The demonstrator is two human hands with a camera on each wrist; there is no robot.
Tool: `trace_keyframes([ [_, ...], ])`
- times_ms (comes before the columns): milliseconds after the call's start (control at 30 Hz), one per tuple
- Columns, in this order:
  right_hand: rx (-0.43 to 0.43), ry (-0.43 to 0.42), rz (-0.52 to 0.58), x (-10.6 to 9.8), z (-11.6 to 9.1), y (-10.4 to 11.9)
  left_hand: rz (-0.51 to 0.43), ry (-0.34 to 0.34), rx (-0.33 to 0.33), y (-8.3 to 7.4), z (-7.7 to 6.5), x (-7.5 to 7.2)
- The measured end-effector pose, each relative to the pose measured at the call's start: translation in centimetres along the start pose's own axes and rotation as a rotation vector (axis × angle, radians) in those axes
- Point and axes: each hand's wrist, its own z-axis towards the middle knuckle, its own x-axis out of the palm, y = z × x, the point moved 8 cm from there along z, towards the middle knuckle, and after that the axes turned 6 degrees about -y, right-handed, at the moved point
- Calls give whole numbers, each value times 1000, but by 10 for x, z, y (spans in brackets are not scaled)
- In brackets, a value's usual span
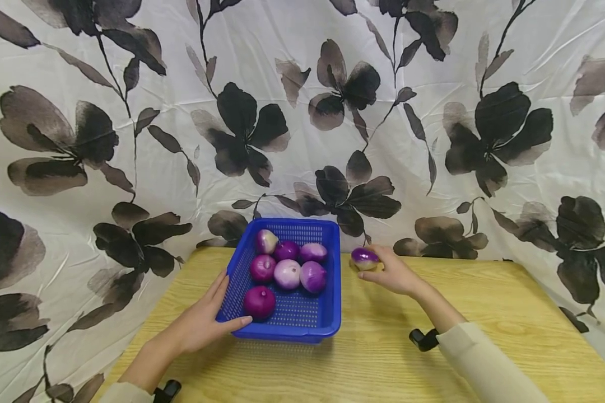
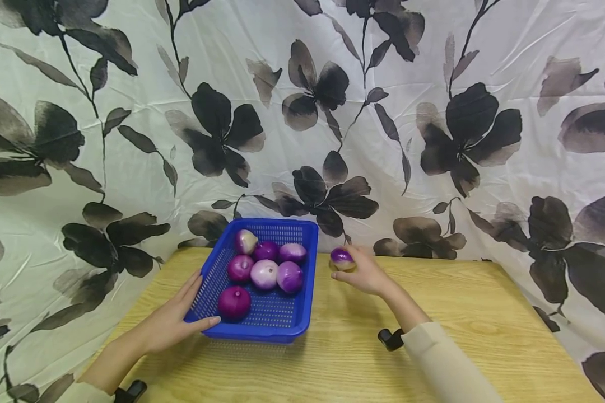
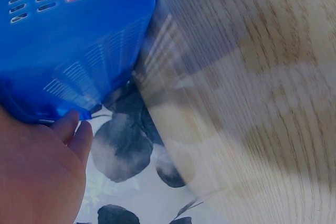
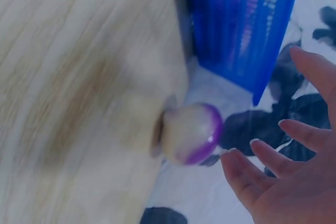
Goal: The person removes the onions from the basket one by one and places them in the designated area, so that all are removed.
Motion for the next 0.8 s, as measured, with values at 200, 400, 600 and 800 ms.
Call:
trace_keyframes([
  [200, 5, 33, 33, 6, -4, 20, 5, -7, 6, 0, 0, 0],
  [400, -33, 53, 40, 18, -7, 41, 7, -4, 5, 0, -1, 1],
  [600, -18, 95, 72, 31, -9, 61, 19, -1, -1, 0, 0, 0],
  [800, -61, 147, 105, 46, -10, 81, 17, 1, -4, 1, 0, 1],
])
